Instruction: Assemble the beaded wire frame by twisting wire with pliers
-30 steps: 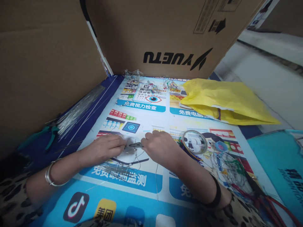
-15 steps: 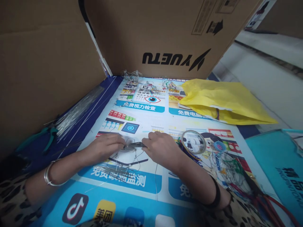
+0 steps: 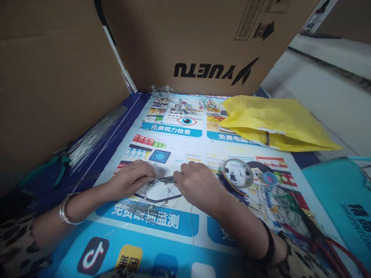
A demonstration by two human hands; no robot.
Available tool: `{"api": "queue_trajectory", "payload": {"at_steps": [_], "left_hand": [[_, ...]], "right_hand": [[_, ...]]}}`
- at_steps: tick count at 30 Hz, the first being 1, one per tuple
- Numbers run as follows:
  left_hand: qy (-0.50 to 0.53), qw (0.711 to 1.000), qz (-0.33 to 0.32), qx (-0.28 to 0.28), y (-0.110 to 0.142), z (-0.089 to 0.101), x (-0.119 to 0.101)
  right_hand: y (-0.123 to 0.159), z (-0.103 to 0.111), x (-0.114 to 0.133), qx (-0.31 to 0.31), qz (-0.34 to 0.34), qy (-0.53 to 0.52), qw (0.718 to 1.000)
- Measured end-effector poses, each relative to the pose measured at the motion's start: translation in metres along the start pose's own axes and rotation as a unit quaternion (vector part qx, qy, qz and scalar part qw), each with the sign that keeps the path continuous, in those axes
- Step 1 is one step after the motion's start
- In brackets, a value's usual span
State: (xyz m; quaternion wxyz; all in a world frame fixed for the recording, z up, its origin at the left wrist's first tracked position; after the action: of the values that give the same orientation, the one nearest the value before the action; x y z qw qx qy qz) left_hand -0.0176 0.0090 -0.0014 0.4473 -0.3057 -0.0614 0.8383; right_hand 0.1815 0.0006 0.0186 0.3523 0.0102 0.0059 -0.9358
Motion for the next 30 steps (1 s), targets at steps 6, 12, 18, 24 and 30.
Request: {"api": "queue_trajectory", "payload": {"at_steps": [6, 12, 18, 24, 30], "left_hand": [[0.059, 0.989, 0.133, -0.012, -0.007, -0.003, 0.004], [0.104, 0.974, 0.202, -0.018, -0.010, -0.011, 0.008], [0.105, 0.975, 0.198, -0.012, -0.009, -0.011, 0.008], [0.114, 0.974, 0.194, -0.011, -0.010, -0.011, 0.007], [0.126, 0.971, 0.201, -0.011, -0.010, -0.012, 0.009]], "right_hand": [[0.000, -0.001, 0.001, -0.009, -0.001, 0.009, 1.000], [-0.002, -0.001, 0.004, -0.016, 0.012, 0.037, 0.999], [-0.001, -0.002, 0.007, -0.016, 0.023, 0.061, 0.998], [-0.001, -0.002, 0.008, -0.009, 0.022, 0.071, 0.997], [-0.001, -0.001, 0.007, -0.016, 0.015, 0.062, 0.998]]}}
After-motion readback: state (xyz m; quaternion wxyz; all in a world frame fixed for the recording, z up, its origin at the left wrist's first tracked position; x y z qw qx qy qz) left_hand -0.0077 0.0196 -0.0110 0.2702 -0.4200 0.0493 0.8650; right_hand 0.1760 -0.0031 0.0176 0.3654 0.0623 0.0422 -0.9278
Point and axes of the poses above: each hand's wrist, its own y-axis away from the middle knuckle, its own z-axis out of the back of the hand, x = y × z, the point moved 3 cm from there along -y, towards the middle knuckle, and after that the axes turned 5 degrees about -z, right-handed, at the moved point
